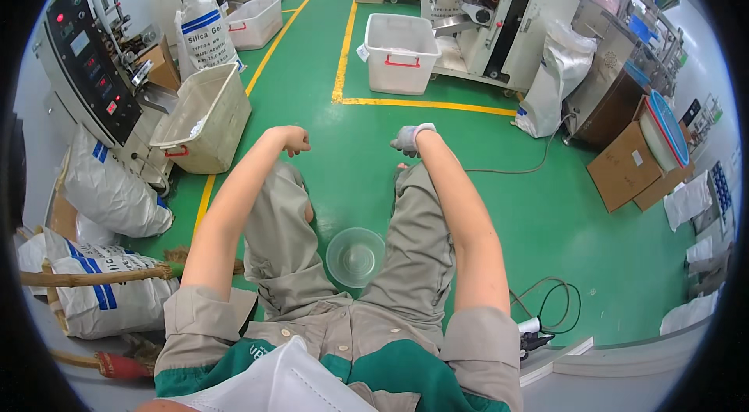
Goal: The person puts on gloves, handles a bottle near a small pump on the floor, and picks up and turns a plastic bowl with both hands.
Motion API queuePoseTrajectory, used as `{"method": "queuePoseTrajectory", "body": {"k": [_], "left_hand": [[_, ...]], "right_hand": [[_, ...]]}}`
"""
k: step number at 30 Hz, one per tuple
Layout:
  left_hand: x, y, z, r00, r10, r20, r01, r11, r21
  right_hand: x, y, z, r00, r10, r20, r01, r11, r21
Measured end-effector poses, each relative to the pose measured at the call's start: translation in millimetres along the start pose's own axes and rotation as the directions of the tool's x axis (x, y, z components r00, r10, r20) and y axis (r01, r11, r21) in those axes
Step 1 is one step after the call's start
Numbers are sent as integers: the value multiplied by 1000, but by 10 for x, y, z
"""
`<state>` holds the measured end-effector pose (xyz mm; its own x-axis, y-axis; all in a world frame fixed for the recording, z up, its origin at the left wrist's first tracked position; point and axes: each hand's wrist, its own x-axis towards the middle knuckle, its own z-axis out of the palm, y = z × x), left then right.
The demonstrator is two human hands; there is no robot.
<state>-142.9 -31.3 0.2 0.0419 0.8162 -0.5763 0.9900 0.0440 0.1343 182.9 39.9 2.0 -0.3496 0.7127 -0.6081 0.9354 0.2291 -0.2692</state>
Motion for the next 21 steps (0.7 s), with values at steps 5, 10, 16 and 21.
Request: {"method": "queuePoseTrajectory", "body": {"k": [5,10,16,21], "left_hand": [[-13,31,-4,1000,-5,-26,5,1000,8],[-43,61,-8,1000,-8,-26,8,1000,-3],[-68,61,-12,999,-35,-32,34,999,-23],[-65,58,-8,999,-32,-33,31,999,-19]], "right_hand": [[40,44,1,1000,2,0,-2,1000,4],[44,56,-1,1000,3,-6,-3,1000,3],[-3,9,-17,1000,-11,-14,10,1000,-25],[-8,22,-13,1000,-12,-20,11,999,-35]]}}
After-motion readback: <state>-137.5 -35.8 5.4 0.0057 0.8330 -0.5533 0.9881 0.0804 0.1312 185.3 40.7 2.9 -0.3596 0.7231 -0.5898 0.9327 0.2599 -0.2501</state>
